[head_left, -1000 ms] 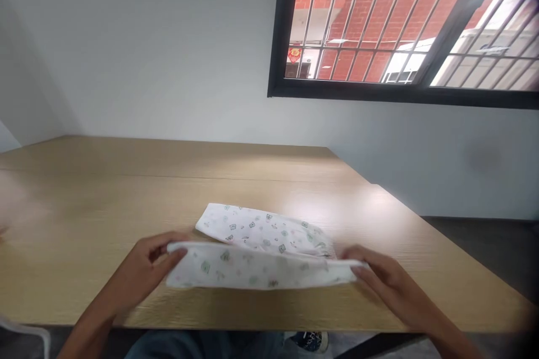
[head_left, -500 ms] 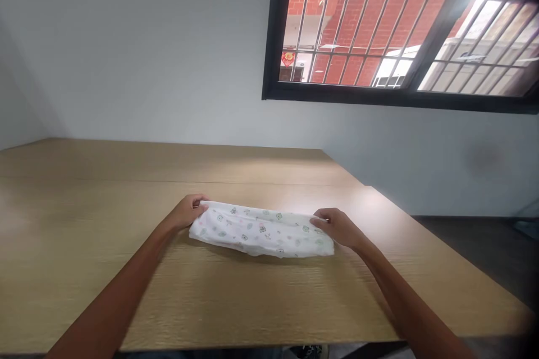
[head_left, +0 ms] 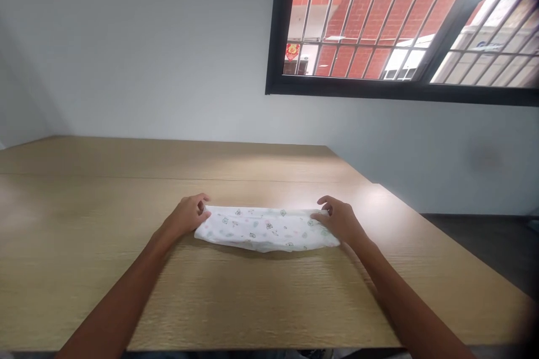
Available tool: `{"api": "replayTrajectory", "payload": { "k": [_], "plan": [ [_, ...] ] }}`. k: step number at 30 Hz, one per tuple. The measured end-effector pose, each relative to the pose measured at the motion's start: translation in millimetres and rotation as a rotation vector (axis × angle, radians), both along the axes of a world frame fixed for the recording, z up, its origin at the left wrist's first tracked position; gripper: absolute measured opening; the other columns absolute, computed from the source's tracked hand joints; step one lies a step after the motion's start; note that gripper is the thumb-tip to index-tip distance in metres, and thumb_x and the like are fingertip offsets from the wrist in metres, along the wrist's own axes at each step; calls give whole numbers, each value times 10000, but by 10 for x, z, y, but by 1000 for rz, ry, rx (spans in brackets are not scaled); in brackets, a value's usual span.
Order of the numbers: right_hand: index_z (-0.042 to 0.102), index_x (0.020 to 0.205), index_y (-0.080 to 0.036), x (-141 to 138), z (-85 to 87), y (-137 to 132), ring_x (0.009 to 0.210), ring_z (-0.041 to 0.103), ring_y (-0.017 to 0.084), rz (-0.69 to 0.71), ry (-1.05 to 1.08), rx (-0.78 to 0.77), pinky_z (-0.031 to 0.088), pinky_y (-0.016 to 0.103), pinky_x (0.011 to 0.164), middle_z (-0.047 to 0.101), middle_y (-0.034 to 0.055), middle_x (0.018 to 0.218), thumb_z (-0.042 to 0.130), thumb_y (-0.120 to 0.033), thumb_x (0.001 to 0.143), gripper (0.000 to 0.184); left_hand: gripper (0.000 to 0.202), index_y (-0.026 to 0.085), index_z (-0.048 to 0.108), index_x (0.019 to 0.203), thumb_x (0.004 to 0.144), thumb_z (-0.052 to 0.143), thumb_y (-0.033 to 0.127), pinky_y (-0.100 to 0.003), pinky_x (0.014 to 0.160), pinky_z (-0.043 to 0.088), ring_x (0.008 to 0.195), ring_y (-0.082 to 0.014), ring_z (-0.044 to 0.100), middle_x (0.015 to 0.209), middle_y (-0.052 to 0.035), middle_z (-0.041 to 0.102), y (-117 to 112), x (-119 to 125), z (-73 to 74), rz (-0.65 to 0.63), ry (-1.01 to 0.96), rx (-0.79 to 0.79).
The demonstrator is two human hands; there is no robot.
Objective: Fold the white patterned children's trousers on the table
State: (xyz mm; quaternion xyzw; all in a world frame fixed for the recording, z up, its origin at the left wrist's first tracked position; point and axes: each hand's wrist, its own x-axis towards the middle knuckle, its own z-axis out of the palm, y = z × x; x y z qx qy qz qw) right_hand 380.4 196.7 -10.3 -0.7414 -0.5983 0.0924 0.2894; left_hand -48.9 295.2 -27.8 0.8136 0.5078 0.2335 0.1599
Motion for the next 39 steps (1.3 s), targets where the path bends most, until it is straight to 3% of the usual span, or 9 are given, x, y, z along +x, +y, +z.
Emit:
{"api": "replayTrajectory", "payload": {
  "k": [4,8,11,14,17,20,27,35,39],
  "plan": [
    [644,994,-198,-145,78,-50,876,635,259,-6,-286,71,494,361,693,681,94,1017,653,-260,791,212,335,156,637,1106,866,475,325,-426,878,487,1006,-289,608,1099,-117,663,-186,256,160,0,62,209],
    [672,1031,-215,-674,120,-29,1035,623,272,135,-320,161,499,422,870,686,114,1099,443,-162,924,258,373,140,605,1228,938,413,277,-426,1026,453,1179,-280,566,1239,-132,644,-433,929,233,-128,61,194],
    [654,1161,-181,-1188,-10,74,1215,565,275,330,-140,106,456,435,1019,642,143,1266,369,-304,1007,347,475,53,523,1360,956,407,275,-442,1126,369,1342,-318,458,1410,-213,524,-539,1416,90,-214,203,82],
    [524,1393,-167,-1460,-181,159,1401,414,258,459,-78,3,314,450,1162,496,131,1488,285,-333,1033,463,725,23,300,1527,898,511,316,-469,1221,180,1487,-353,207,1589,-230,258,-554,1630,-126,-254,340,37],
    [315,1549,-144,-1359,-247,143,1497,249,251,508,-166,-127,191,462,1219,312,121,1608,239,-451,1038,601,741,56,218,1566,936,433,383,-477,1235,117,1509,-321,135,1623,-179,188,-514,1587,-241,-251,340,30],
    [268,1569,-128,-1035,-202,43,1527,141,255,448,-306,-228,132,470,1231,231,121,1632,194,-573,1016,714,738,27,252,1551,984,312,495,-480,1233,132,1506,-307,162,1611,-183,221,-453,1384,-239,-241,293,23],
    [306,1556,-137,-608,-144,-151,1513,189,304,276,-479,-254,149,504,1216,249,145,1624,253,-673,962,801,779,42,284,1545,990,270,588,-507,1221,146,1504,-312,173,1606,-174,231,-354,730,-256,-115,314,52],
    [314,1551,-167,-267,-104,-252,1516,167,318,52,-442,-328,222,528,1190,222,122,1639,321,-655,955,770,838,46,309,1538,963,293,655,-502,1216,155,1491,-327,214,1592,-178,272,-315,608,-274,-66,347,63],
    [231,1581,-197,-98,-112,-232,1522,151,299,83,-383,-338,173,531,1208,202,105,1646,296,-663,958,781,908,41,292,1542,936,296,717,-526,1212,144,1492,-338,205,1591,-186,262,-258,485,-280,-63,331,68]
  ]
}}
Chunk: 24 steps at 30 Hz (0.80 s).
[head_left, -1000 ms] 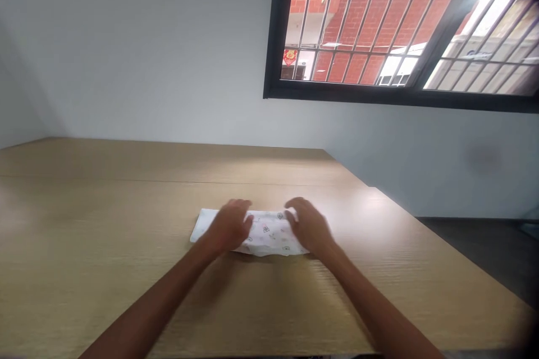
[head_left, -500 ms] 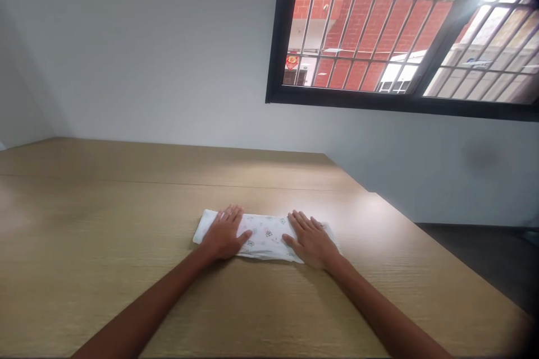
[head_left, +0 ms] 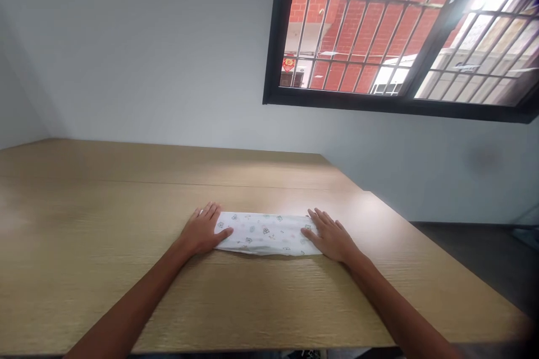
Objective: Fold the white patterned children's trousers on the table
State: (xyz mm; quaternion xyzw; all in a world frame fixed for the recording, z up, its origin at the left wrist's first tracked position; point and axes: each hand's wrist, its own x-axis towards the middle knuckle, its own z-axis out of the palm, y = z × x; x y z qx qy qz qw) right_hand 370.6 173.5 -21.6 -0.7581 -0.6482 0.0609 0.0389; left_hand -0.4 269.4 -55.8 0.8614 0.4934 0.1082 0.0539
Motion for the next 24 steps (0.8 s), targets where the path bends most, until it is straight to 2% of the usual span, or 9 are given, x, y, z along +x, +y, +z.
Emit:
{"api": "replayTrajectory", "payload": {
  "k": [4,7,10,12,14,16,19,21,24],
  "plan": [
    [247,1574,-234,55,-42,47,1527,121,301,52,88,14,121,585,1203,213,91,1645,264,-627,975,716,849,44,304,1538,950,309,656,-500,1207,182,1499,-327,185,1603,-184,218,88,-151,-15,-43,-22,-62],
    [323,1540,-246,85,-62,54,1519,162,304,71,133,44,124,589,1200,284,88,1624,287,-600,974,669,721,77,370,1515,951,354,526,-469,1200,228,1481,-309,252,1589,-164,288,183,-306,-17,-136,-76,-133],
    [448,1454,-194,142,-54,57,1449,330,290,37,181,182,253,511,1176,428,120,1540,320,-527,971,601,551,130,538,1396,924,371,360,-447,1172,302,1396,-286,409,1482,-130,490,243,-423,37,-181,-222,-86],
    [590,1274,-150,184,-34,65,1328,462,304,-38,164,297,375,469,1085,555,160,1399,352,-476,951,518,450,149,653,1220,889,384,290,-457,1116,376,1271,-288,527,1326,-124,623,224,-409,112,-140,-334,-16],
    [667,1009,-157,210,-11,77,1174,548,322,-99,134,338,450,452,961,640,175,1206,383,-474,926,433,354,160,693,1049,848,426,277,-454,1017,460,1122,-289,608,1168,-117,691,141,-289,208,-64,-466,14],
    [624,785,-191,211,7,88,1025,591,308,-97,138,311,476,419,852,663,157,1033,410,-499,904,393,286,168,685,962,823,470,294,-417,916,516,1015,-273,646,1057,-101,712,1,-78,308,-36,-628,-82],
    [475,627,-225,182,18,98,853,595,255,-63,181,283,464,352,721,638,114,876,500,-520,844,367,317,164,657,1050,863,493,359,-369,848,548,970,-246,672,1036,-90,710,-244,307,436,-210,-773,-528],
    [415,620,-236,168,21,91,770,571,223,-68,221,266,442,325,652,616,83,823,554,-530,803,373,364,176,638,1156,896,496,388,-379,875,541,1032,-254,658,1159,-99,683,-375,531,491,-320,-704,-667],
    [406,687,-241,177,33,63,682,523,187,-94,315,266,409,302,579,589,35,770,544,-531,810,344,409,194,612,1263,899,513,352,-443,1028,460,1205,-284,566,1326,-111,607,-492,760,509,-468,-468,-518]
  ]
}}
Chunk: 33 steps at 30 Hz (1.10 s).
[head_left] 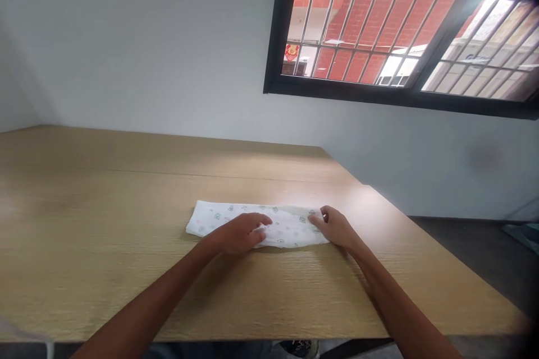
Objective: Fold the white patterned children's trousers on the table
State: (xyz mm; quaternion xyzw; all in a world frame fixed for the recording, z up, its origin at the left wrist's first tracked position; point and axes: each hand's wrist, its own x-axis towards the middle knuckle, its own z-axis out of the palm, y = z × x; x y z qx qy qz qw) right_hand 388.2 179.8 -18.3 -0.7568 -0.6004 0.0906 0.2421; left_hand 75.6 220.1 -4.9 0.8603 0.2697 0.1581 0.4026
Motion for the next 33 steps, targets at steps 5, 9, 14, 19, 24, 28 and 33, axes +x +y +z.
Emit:
{"api": "replayTrajectory", "payload": {
  "k": [5,9,14,19,24,28,33],
  "plan": [
    [459,835,-243,65,50,-9,639,542,178,-39,184,6,421,288,523,615,17,776,539,-468,828,238,548,158,530,1390,852,557,255,-499,1178,301,1422,-315,346,1500,-140,455,-66,143,-74,-199,130,247],
    [536,897,-223,140,66,126,742,623,203,-28,125,9,466,305,610,683,62,898,564,-391,830,184,579,238,457,1473,914,544,363,-557,1206,216,1468,-330,275,1577,-83,355,-59,-16,-122,-148,208,302],
    [591,982,-203,164,35,496,862,634,215,-17,39,36,475,315,724,693,83,1005,641,-348,807,233,655,302,333,1546,946,503,502,-697,1152,173,1491,-405,150,1622,-57,211,-316,-497,-216,132,436,380],
    [573,1088,-199,-195,-22,952,901,629,197,147,128,206,490,310,787,683,61,990,702,-300,765,363,852,361,206,1576,875,667,509,-554,1115,385,1427,-362,359,1578,-109,317,-928,-753,-365,-37,315,492],
    [576,1042,-191,-745,-123,1272,910,627,194,339,159,249,499,322,831,675,55,976,686,-252,777,294,352,320,523,1358,1010,520,268,-353,964,516,1167,-243,638,1347,-76,625,-1214,-536,-552,-141,146,881],
    [588,1023,-189,-942,-70,1252,1018,613,236,387,94,417,508,390,898,655,99,1100,642,-242,826,211,231,250,599,1231,1048,457,265,-286,972,502,1182,-196,621,1295,-48,661,-1182,-545,-493,-118,25,1006],
    [599,911,-216,-908,288,358,825,631,214,509,69,598,547,374,749,670,65,885,565,-263,919,59,217,213,642,1165,1035,470,229,-322,1011,483,1192,-215,611,1253,-53,682,-1121,-758,-400,-13,-24,1031]
  ]
}}
